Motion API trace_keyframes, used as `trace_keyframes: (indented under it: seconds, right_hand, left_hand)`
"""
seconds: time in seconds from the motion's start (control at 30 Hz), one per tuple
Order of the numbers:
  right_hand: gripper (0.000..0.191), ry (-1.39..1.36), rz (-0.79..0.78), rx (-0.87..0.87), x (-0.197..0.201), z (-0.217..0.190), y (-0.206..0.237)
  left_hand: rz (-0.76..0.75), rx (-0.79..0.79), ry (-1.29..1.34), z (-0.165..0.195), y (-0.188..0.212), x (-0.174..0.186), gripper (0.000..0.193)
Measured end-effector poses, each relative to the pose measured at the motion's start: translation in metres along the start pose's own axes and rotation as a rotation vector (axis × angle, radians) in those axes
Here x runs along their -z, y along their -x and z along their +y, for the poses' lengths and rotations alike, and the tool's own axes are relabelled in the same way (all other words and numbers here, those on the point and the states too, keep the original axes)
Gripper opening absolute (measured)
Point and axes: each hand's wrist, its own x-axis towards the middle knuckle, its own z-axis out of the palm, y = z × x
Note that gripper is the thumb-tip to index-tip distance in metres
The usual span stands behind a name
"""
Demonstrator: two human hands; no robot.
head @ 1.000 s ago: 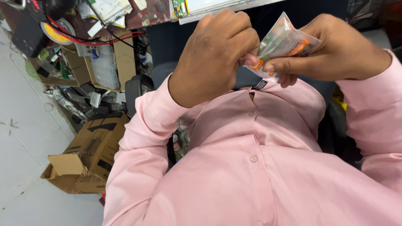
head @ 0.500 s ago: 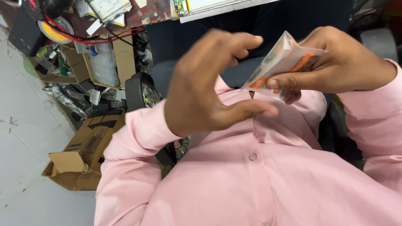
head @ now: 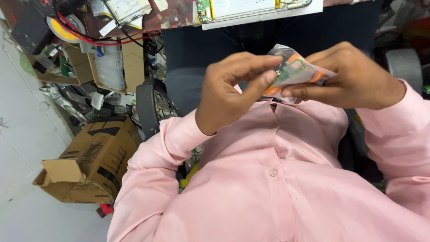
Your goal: The person sits at a cluttered repair bench holding a disassembled smartphone with its battery exposed. They open a small plastic packet containing a replacement flex component, then hold the phone and work on its internal parts with their hands.
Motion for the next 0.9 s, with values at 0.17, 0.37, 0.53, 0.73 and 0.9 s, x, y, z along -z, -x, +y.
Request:
trace_keyframes:
  seconds: [0.17,0.37,0.53,0.73,0.9]
  right_hand:
    - [0.020,0.183,0.027,0.068,-0.007,-0.004,-0.005]
    - [0.020,0.184,0.051,0.046,-0.015,-0.011,-0.014]
    - [0.020,0.307,0.115,-0.034,-0.019,-0.008,-0.014]
    - [0.023,0.424,0.337,-0.029,0.000,-0.027,-0.008]
    - [0.023,0.710,0.528,0.034,0.041,-0.037,-0.017]
  left_hand:
    - [-0.005,0.007,-0.090,-0.005,0.003,0.002,0.032]
    - [0.002,-0.173,-0.344,-0.006,-0.001,0.011,0.020]
    - [0.118,-0.258,-0.240,-0.007,0.004,0.020,0.010]
    - [0.348,-0.033,0.390,-0.033,-0.004,0.052,0.006]
    - [0.615,-0.093,0.430,-0.054,-0.021,0.077,0.009]
